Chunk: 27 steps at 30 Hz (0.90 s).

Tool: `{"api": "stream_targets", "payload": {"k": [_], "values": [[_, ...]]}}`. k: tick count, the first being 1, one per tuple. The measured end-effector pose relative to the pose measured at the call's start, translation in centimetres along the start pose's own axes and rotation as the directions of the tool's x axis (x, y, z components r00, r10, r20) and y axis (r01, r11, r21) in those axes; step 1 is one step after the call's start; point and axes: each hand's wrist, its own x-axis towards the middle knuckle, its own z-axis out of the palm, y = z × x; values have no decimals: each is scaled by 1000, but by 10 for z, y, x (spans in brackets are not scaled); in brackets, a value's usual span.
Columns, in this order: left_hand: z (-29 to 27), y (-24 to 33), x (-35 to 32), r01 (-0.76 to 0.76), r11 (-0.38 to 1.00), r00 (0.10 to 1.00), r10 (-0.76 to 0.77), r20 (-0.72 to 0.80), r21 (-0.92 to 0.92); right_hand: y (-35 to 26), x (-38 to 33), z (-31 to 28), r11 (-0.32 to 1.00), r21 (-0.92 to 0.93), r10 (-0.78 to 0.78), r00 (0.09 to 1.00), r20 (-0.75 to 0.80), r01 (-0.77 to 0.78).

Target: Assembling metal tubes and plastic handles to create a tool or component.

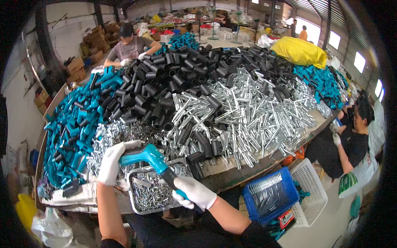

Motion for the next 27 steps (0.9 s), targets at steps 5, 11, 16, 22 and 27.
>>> {"api": "stream_targets", "payload": {"k": [5, 11, 16, 22, 27], "values": [[7, 10, 3, -104, 977, 922, 164, 350, -184, 44, 18, -2, 967, -185, 186, 981, 55, -173], [6, -5, 23, -134, 990, 939, 139, 315, -35, 32, -5, 20, 965, -248, 157, 946, 282, -86], [5, -8, 0, 84, 996, 996, -83, 21, -23, 13, -6, -19, 988, 156, 0, 995, -97, 15], [76, -32, -22, -80, 942, 985, 23, -173, -327, 31, 27, 17, 253, -927, -712, 702, 16, 277], [67, -26, -21, 52, 550, 974, 156, 164, -834, 31, 9, 32, 990, -132, 50, 999, -9, -50]]}}
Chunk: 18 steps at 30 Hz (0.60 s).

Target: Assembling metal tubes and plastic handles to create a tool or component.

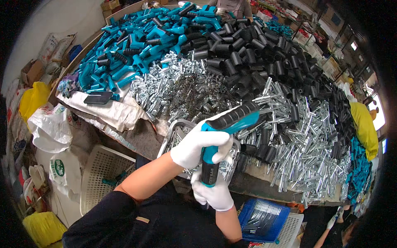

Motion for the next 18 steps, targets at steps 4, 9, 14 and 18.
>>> {"api": "stream_targets", "payload": {"k": [4, 9, 14, 18], "values": [[-5, 16, -3, -64, 946, 991, 97, -89, 317, 11, 0, -12, 987, -162, -6, 998, 65, 16], [-108, 63, -9, 418, -68, 720, 632, -285, 906, 6, -11, -42, 963, 138, -215, 968, -132, 233], [-197, 77, -15, 763, -399, 645, 537, -545, 510, 19, 13, -45, 749, -284, -596, 796, 108, 599], [-195, 87, 0, 780, -390, 626, 481, -614, 489, 30, 17, -33, 789, -348, -556, 830, -51, 507]]}}
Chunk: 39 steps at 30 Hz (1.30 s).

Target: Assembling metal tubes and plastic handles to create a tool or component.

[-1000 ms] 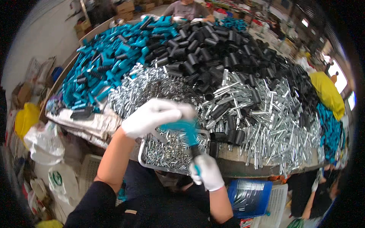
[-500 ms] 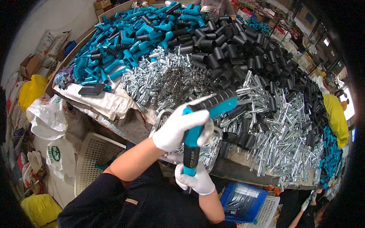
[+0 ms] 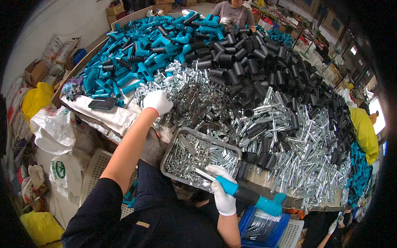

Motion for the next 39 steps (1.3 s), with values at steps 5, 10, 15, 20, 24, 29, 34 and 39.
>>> {"api": "stream_targets", "payload": {"k": [5, 10, 15, 20, 24, 29, 34, 39], "values": [[-20, 16, 10, 12, 1000, 992, -8, 128, -29, -10, 8, 4, 932, -294, -185, 976, 114, 211], [-12, -34, 1, -28, 997, 999, 26, 37, 67, -10, 1, 5, 988, -115, -88, 991, 102, 100], [-5, 7, -53, -336, 916, 891, 233, -391, -221, 5, -3, -42, 993, 113, 41, 999, 34, -45], [-5, 48, -157, 120, 207, 904, 381, 193, -971, 14, 22, -25, 997, 60, -46, 998, 37, 43], [53, 59, -172, 219, 117, 878, 410, 248, -969, 31, 29, -27, 963, 261, 68, 998, 19, -70], [63, 51, -163, 291, 125, 814, 489, 314, -948, 30, 29, -25, 972, 195, 144, 989, -37, -134], [63, 48, -162, 400, 111, 800, 441, 406, -910, 33, 35, -23, 939, 262, 244, 969, -47, -223], [63, 50, -158, 450, 125, 766, 455, 454, -884, 37, 38, -27, 907, 362, 265, 960, -86, -217]]}}
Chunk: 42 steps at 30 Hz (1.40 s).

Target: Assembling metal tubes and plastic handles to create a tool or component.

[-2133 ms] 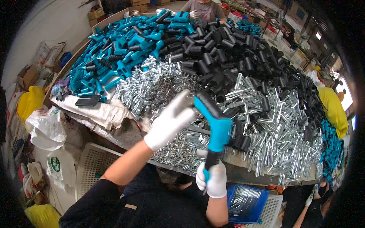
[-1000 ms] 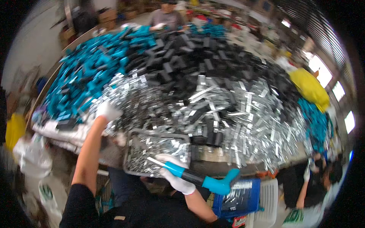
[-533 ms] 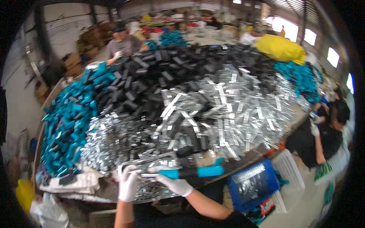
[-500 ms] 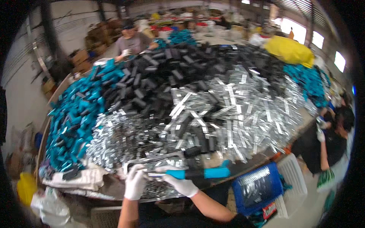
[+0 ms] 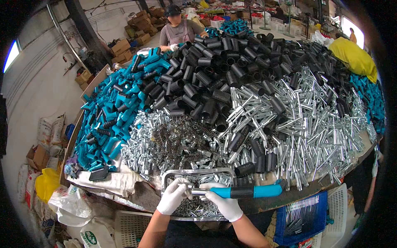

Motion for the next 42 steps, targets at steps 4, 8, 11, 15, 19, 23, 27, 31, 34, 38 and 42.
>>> {"api": "stream_targets", "payload": {"k": [4, 8, 11, 15, 19, 23, 27, 31, 34, 38, 42], "values": [[-1, 1, -2, 21, 1000, 1000, -21, 5, 6, 2, -1, -1, 1000, 4, 10, 1000, 15, -10], [0, 3, -1, 19, 1000, 1000, -19, 15, -2, 0, -1, 1, 999, 35, -4, 1000, -5, 4], [1, 0, -1, 22, 999, 1000, -21, 11, -27, -2, -2, 3, 999, 43, -16, 1000, -12, 17], [1, -1, -1, 5, 997, 1000, -5, -1, -76, -1, -1, 1, 999, 49, -4, 1000, 1, 4], [-1, -2, 0, 11, 998, 1000, -11, 5, -61, -3, -1, 3, 999, 40, -12, 1000, -1, 12], [1, 2, -1, 16, 999, 1000, -16, 2, -36, -3, -1, 4, 999, 34, -22, 1000, -5, 23], [0, 2, -1, 18, 999, 999, -17, 35, -29, -2, -2, 1, 1000, -22, -1, 1000, 23, 1], [0, 0, -2, 3, 1000, 999, -2, 36, -11, -3, -3, 4, 999, 39, 4, 1000, -10, -4], [0, 0, -2, 7, 1000, 1000, -7, 27, 23, -2, -3, 2, 999, 37, 8, 1000, -9, -7], [3, 1, -1, -8, 1000, 1000, 8, -15, 12, -1, -3, 3, 999, 39, -5, 1000, -17, 6], [1, 3, -1, -9, 1000, 1000, 9, 7, 25, -3, -1, 5, 999, 41, -2, 1000, -3, 2]]}}
